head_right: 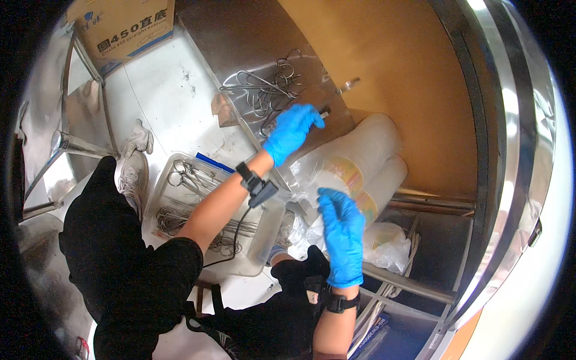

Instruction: The person organizes metal surgical scissors and clamps by hand, picking them up from a pile on a counter and placing them into a plastic container on the floor.

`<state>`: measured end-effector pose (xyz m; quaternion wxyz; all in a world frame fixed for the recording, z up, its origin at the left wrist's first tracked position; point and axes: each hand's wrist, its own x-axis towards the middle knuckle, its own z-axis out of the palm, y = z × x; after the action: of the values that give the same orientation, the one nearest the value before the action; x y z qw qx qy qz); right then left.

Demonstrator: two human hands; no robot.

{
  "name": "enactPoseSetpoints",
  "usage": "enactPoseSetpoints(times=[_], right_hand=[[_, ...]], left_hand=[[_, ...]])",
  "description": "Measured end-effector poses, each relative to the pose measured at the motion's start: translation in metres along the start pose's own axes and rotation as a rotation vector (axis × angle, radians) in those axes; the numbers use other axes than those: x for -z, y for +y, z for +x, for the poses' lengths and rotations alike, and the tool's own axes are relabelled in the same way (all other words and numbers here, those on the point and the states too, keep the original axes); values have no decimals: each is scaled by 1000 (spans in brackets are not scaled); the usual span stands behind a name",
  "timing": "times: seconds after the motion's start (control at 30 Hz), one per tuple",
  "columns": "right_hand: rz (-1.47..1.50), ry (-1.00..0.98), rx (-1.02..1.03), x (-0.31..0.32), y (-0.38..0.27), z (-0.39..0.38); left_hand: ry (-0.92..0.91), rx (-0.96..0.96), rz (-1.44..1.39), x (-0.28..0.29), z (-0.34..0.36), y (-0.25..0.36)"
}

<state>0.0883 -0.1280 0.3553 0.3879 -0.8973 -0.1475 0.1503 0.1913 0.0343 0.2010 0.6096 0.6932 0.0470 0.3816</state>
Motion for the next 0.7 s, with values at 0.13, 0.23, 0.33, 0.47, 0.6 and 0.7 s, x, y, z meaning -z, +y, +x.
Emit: enactPoseSetpoints(times=[0.13, 0.23, 0.33, 0.47, 0.6, 0.7], right_hand=[[14, 196, 148, 8, 11, 16], [67, 253, 206, 4, -3, 12], [206, 177, 138, 3, -13, 10], [434, -137, 80, 2, -33, -5], [470, -192, 97, 2, -35, -9], [535, -258, 91, 0, -38, -17]], left_hand=[[-242, 63, -614, -7, -48, 41], [-331, 291, -1049, 2, -84, 91], [-484, 334, -1117, 20, -100, 119], [-535, 401, -986, 48, -109, 147], [-601, 401, -779, 70, -105, 164], [-484, 487, -644, 76, -108, 184]])
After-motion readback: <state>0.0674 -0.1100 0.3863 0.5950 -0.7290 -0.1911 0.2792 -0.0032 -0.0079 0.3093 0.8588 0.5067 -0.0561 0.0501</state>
